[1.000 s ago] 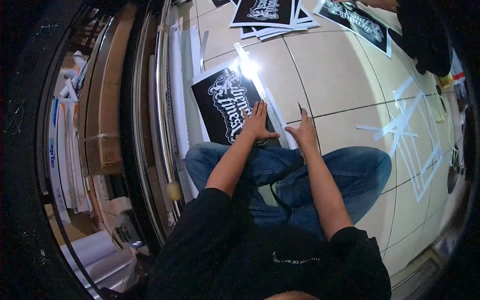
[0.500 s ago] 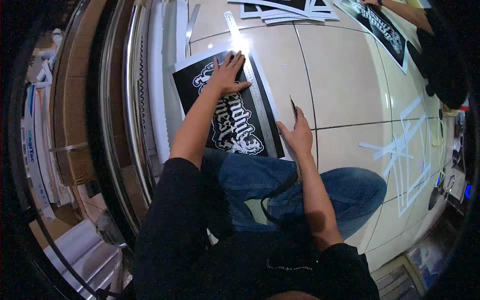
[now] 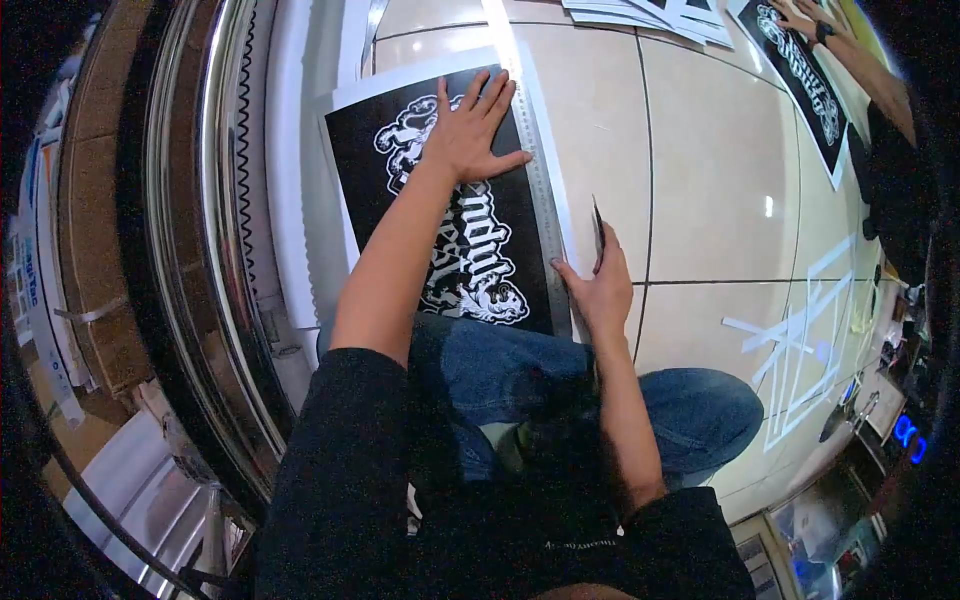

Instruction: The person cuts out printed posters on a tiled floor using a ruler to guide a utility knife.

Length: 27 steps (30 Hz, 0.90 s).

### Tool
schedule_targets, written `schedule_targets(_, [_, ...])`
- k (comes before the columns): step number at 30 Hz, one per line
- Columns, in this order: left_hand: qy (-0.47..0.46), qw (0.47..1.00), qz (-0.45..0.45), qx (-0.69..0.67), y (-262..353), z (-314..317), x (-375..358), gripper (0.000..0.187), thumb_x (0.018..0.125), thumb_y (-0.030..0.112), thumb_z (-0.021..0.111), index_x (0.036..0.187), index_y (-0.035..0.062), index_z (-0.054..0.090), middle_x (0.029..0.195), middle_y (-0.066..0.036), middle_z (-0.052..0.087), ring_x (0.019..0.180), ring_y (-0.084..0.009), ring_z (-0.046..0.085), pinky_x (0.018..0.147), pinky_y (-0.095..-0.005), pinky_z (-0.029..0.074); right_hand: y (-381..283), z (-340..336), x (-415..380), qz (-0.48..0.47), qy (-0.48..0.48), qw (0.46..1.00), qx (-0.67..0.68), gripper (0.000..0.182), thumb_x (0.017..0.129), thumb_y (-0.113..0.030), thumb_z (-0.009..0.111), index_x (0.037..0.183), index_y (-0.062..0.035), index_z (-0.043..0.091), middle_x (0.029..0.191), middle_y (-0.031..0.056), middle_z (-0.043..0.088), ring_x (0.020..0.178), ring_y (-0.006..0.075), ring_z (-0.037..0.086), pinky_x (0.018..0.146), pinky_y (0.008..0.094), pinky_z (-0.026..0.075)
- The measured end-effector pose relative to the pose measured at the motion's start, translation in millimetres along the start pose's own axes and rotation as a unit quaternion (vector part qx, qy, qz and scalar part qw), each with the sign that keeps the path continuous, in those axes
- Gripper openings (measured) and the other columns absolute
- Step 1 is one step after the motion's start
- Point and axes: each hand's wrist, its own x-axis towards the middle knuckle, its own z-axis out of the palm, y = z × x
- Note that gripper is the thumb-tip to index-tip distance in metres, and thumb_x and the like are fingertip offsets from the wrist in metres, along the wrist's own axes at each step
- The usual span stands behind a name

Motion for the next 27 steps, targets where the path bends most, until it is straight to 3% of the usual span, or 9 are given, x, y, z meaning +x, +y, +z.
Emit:
schedule_targets(2, [-0.006,1.0,-0.004,-0.012,0.2,-4.0,-0.6,0.108,0.08,0.083,0.043,0.157,0.011,0.02,0.164,-0.007,0.019,0.151,-0.0253,0.015,0.114,-0.0714,0.003,1.7,3.9,0.2,-0.007,0.005,1.0,0.007,0.088,0.073,-0.037,0.084,0.145,-0.0104,0.041,0.118,0.0171,0.063,0.102,0.0337,0.064,0.083,0.0417,0.053])
schedule_targets(5, [0.004,1.0,-0.007,-0.027,0.6,-0.3,-2.1,0.108,0.08,0.082,0.044,0.157,0.0103,0.021,0.163,-0.01,0.02,0.151,-0.0254,0.016,0.114,-0.0711,0.003,-3.0,-0.4,0.4,0.031,-0.025,0.999,0.005,0.089,0.073,-0.036,0.085,0.145,-0.0107,0.04,0.12,0.0177,0.062,0.106,0.0353,0.063,0.085,0.042,0.052])
schedule_targets(8, [-0.002,0.999,-0.004,-0.034,-0.3,-1.7,-0.3,0.106,0.082,0.08,0.043,0.156,0.0077,0.022,0.163,-0.011,0.019,0.151,-0.0255,0.015,0.114,-0.0712,0.002,0.1,-1.7,2.6,0.004,-0.015,0.999,0.033,0.089,0.073,-0.034,0.085,0.146,-0.0113,0.039,0.119,0.0171,0.062,0.103,0.0344,0.063,0.084,0.0413,0.052])
schedule_targets(9, [-0.005,0.999,-0.003,-0.037,-0.6,-3.6,0.7,0.106,0.082,0.081,0.043,0.156,0.0075,0.021,0.163,-0.011,0.019,0.152,-0.0257,0.015,0.114,-0.0712,0.002,-5.2,-5.3,4.5,0.051,-0.043,0.997,0.039,0.09,0.072,-0.033,0.086,0.146,-0.0113,0.039,0.117,0.0166,0.062,0.097,0.0323,0.063,0.082,0.0407,0.052])
schedule_targets(15, [-0.038,0.999,-0.006,-0.028,-0.3,-7.9,2.4,0.11,0.08,0.084,0.041,0.157,0.0077,0.019,0.165,-0.009,0.016,0.152,-0.0251,0.014,0.115,-0.0706,0.003,-1.2,0.8,5.2,0.058,-0.034,0.996,0.057,0.091,0.071,-0.031,0.087,0.146,-0.0117,0.04,0.111,0.0149,0.062,0.089,0.0299,0.062,0.078,0.0412,0.051])
schedule_targets(27, [-0.035,0.999,-0.014,-0.034,0.3,-9.7,3.7,0.106,0.081,0.084,0.04,0.158,0.0138,0.019,0.164,-0.004,0.019,0.152,-0.0238,0.015,0.116,-0.0683,0.0,-4.8,2.1,4.0,0.034,-0.014,0.999,0.033,0.092,0.071,-0.03,0.087,0.147,-0.0129,0.039,0.113,0.0151,0.062,0.101,0.0333,0.063,0.081,0.0427,0.052])
